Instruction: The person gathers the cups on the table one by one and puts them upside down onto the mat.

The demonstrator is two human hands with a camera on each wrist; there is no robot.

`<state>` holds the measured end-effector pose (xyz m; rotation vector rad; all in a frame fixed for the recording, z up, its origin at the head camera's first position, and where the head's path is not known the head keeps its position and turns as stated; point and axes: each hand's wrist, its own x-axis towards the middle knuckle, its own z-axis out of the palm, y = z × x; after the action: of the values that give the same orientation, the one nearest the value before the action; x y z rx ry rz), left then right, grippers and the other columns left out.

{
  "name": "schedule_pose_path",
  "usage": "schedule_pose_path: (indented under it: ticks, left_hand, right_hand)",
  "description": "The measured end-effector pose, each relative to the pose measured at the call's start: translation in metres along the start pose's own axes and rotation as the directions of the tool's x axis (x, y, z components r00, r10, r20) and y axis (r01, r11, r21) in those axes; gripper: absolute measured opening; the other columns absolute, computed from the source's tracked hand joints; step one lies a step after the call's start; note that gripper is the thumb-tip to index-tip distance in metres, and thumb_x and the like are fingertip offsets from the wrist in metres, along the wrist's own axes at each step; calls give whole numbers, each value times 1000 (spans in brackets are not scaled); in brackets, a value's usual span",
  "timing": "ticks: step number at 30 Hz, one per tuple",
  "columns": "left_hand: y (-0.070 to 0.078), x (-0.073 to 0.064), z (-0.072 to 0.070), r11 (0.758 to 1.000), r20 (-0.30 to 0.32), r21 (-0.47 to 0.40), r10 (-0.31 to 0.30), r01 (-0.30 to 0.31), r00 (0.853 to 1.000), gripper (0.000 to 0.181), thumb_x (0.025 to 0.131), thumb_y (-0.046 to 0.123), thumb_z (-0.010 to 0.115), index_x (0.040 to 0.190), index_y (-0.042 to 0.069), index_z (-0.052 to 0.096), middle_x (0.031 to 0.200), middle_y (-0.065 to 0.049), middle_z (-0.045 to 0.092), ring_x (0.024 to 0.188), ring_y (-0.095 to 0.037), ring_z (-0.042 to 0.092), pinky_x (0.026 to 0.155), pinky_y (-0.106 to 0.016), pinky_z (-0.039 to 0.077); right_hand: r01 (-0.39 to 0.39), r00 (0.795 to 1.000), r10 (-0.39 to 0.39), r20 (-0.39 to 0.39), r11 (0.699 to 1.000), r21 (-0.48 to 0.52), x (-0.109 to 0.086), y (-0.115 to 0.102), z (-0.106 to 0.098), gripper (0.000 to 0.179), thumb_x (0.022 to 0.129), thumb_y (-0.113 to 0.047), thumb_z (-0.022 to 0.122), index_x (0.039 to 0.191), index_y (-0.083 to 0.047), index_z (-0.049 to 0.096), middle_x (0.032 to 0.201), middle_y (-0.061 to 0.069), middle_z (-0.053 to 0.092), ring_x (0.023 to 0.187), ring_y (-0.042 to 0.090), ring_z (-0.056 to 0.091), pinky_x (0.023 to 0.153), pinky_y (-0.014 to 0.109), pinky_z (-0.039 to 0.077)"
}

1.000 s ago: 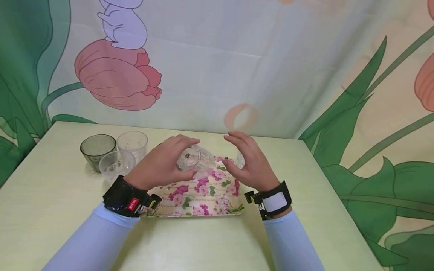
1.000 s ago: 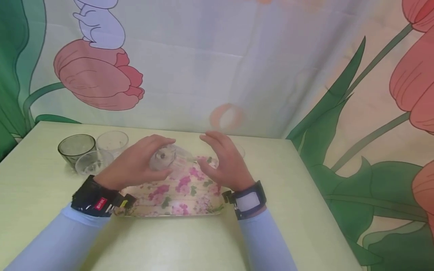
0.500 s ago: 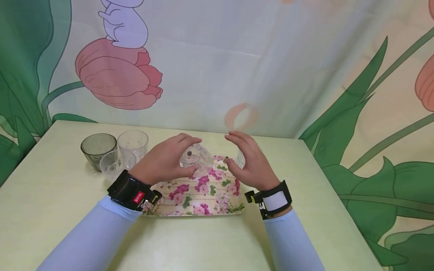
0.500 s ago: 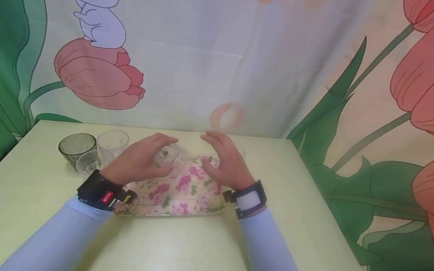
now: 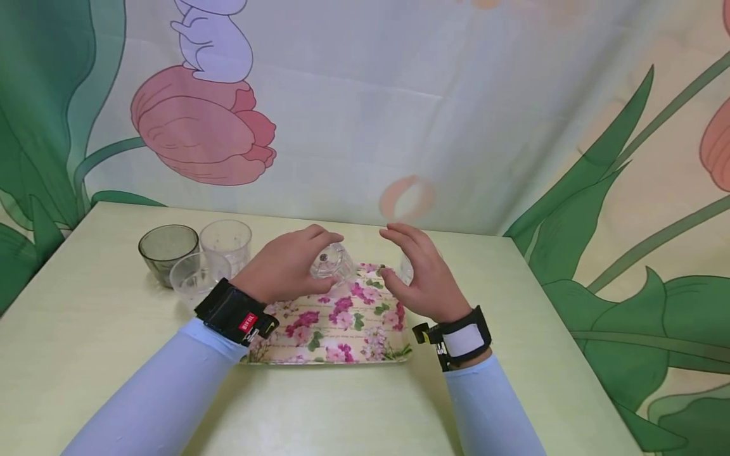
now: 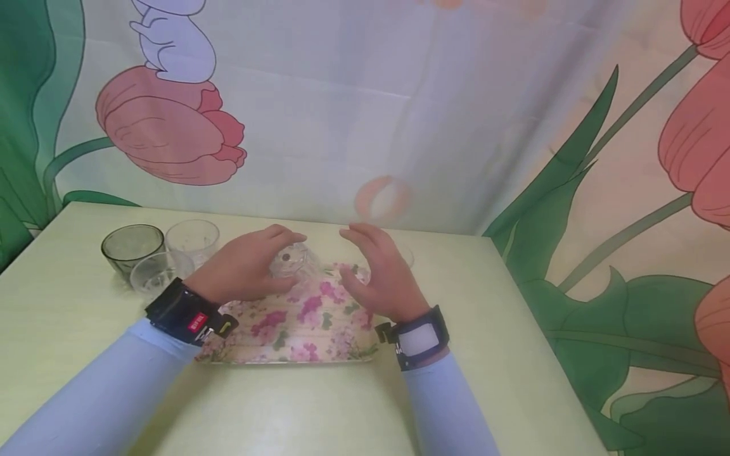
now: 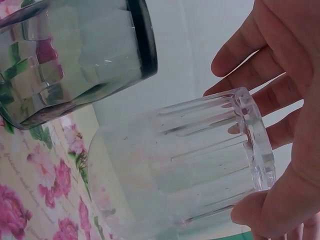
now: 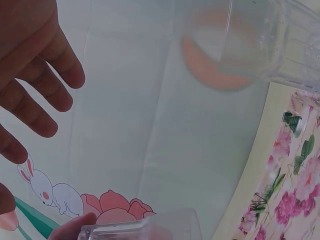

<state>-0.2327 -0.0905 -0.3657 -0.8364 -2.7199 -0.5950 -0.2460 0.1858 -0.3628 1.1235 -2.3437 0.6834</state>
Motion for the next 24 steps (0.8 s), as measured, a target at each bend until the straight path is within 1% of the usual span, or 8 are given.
schedule_pose_path:
  ticks: [3, 8, 11, 16, 20, 24]
  left_hand:
    - [-1, 2, 1, 1000, 12, 8, -14, 14, 1000, 73, 81, 37, 80, 144, 11, 52, 134, -8, 59, 109, -24, 64, 94, -42, 56]
    - [-1, 6, 6, 999, 38, 31, -23, 22, 999, 73, 82, 39, 79, 144, 12, 53, 134, -8, 59, 103, -24, 65, 86, -41, 59]
    - [-2, 8, 8, 998, 42, 51, -26, 24, 999, 72, 82, 41, 78, 144, 13, 53, 134, -7, 59, 100, -23, 66, 82, -40, 59]
    - [-5, 10, 12, 998, 35, 62, -31, 28, 999, 73, 83, 42, 78, 145, 13, 52, 135, -8, 59, 102, -25, 66, 85, -40, 59]
    - [-8, 10, 16, 997, 37, 63, -53, 50, 998, 73, 84, 43, 77, 145, 13, 52, 135, -9, 59, 106, -26, 65, 89, -42, 58]
    - [-11, 11, 19, 994, 61, 69, -84, 79, 995, 73, 84, 45, 77, 145, 13, 52, 136, -9, 58, 109, -27, 65, 90, -43, 58]
  right_hand:
    - [-6, 1000, 6, 8, 1000, -3, 0, 0, 0, 57, 92, -27, 63, 146, -13, 49, 150, 9, 46, 140, 26, 42, 112, 50, 41]
    - [-20, 1000, 20, 5, 1000, 9, 0, 1, -3, 58, 91, -25, 66, 146, -12, 50, 150, 10, 46, 140, 27, 42, 111, 51, 41]
    - [-26, 1000, 26, 7, 1000, 5, 0, 2, -3, 58, 92, -25, 66, 146, -13, 50, 151, 9, 46, 140, 26, 41, 112, 50, 41]
    - [-30, 1000, 30, 11, 1000, 4, -1, 1, -3, 57, 92, -25, 65, 145, -12, 50, 150, 11, 46, 140, 27, 42, 112, 51, 41]
    - [-35, 999, 35, 15, 999, 7, -1, 0, -2, 57, 92, -25, 64, 145, -12, 51, 150, 11, 46, 140, 28, 42, 112, 53, 41]
    - [-46, 998, 46, 36, 999, -4, -1, 0, 0, 56, 92, -26, 64, 145, -13, 50, 151, 9, 46, 140, 28, 41, 112, 52, 41]
